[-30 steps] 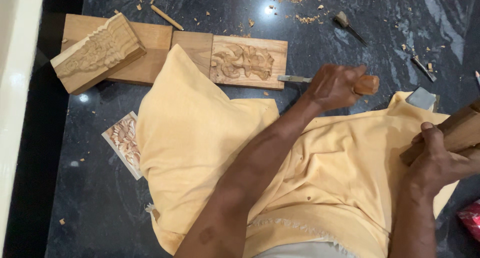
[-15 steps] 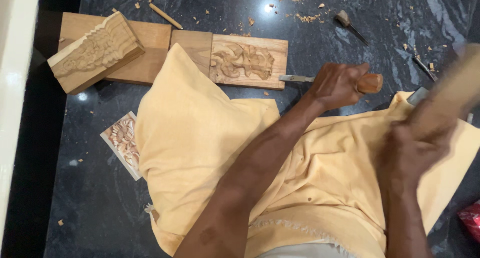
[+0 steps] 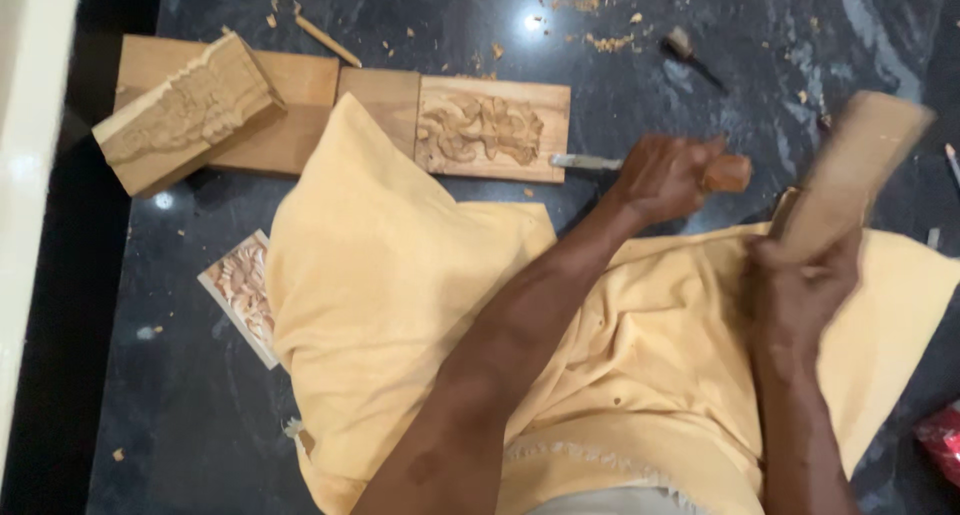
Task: The person carves a decorative pattern into a rectangular wooden block using a chisel and a wooden mallet. They repeatedly strike the chisel to remove wood shavings and refine the design, occasionally pausing to clear debris and inspect the progress.
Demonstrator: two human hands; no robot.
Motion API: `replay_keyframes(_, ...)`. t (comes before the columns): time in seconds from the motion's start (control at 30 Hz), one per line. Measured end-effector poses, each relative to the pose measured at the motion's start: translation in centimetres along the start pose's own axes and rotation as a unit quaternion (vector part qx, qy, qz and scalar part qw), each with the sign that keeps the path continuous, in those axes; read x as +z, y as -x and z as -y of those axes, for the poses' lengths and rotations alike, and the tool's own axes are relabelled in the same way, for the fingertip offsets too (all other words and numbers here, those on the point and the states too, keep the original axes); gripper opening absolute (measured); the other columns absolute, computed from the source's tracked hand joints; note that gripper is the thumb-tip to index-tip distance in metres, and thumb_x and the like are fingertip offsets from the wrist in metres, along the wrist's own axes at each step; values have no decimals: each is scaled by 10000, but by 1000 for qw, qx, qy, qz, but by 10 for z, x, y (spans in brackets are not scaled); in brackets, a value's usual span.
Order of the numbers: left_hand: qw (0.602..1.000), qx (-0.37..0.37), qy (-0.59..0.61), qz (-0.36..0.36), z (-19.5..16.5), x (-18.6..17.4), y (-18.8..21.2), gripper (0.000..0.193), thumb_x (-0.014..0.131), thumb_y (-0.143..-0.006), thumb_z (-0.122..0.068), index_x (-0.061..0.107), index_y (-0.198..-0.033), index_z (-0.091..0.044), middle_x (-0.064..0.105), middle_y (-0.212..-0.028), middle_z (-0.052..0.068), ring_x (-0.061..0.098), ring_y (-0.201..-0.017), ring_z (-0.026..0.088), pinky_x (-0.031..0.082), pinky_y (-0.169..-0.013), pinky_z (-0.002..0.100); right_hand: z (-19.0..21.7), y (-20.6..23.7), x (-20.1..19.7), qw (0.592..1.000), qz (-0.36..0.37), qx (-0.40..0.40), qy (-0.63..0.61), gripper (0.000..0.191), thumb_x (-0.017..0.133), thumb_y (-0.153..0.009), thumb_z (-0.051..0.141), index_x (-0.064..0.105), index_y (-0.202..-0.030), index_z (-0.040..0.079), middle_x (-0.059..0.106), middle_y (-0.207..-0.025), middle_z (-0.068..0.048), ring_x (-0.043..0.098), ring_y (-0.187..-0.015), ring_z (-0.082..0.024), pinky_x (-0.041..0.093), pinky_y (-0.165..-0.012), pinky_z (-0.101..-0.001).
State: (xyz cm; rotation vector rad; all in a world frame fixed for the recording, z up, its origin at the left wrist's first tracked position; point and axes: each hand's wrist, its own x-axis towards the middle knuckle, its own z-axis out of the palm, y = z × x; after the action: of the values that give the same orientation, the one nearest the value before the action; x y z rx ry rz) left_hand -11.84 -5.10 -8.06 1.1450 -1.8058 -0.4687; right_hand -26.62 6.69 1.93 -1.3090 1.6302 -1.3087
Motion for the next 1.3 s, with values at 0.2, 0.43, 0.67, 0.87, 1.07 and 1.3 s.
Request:
replay_keyframes(0.2,1000,1,-22,6,7,6,2,334,719,-680,-74,676,-1010,-103,747,-817,142,731,-742,360,579,-646,494,15,7,14,997,7,75,-2,601,666,-841,-51,463,-1386,102,620,-935,-60,579,-620,-133,475,-524,-269)
replay_keyframes(0.43,1000,-8,-7,12,7,8,-1,258,680,-719,-41,649,-968,-99,758,-848,123,743,-708,328,584,-639,481,-7,-9,-3,986,-127,50,-94,596,669,-880,-5,424,-1417,80,608,-943,-96,616,-683,-157,514,-557,-280)
replay_keyframes(0.67,999,-13,-34,7,9,0,-1,287,723,-677,-77,650,-953,-106,752,-834,139,733,-760,364,572,-661,507,-26,-14,-1,999,19,-20,36,607,638,-917,-62,491,-1498,34,627,-1085,-57,614,-792,-137,511,-658,-269)
replay_keyframes(0.87,1000,-21,-20,-4,5,-11,-1,291,713,-660,-80,662,-942,-127,754,-814,115,736,-746,345,573,-641,489,-18,-12,8,997,-40,-47,50,593,662,-919,-37,424,-1459,19,572,-1050,-118,564,-802,-186,458,-635,-305)
replay_keyframes(1.07,999,-43,-25,7,5,-14,-3,250,714,-682,-85,681,-923,-142,755,-794,112,740,-727,335,579,-658,481,-12,-9,11,999,8,-35,14,633,665,-935,-105,418,-1508,2,635,-1065,-75,642,-770,-134,534,-654,-283)
replay_keyframes(1.3,999,-33,-36,19,8,-14,0,277,713,-682,-64,675,-952,-109,753,-806,131,744,-754,337,589,-686,487,2,-1,16,990,70,89,86,745,641,-896,-43,467,-1604,115,629,-1038,-124,555,-703,-184,435,-538,-311)
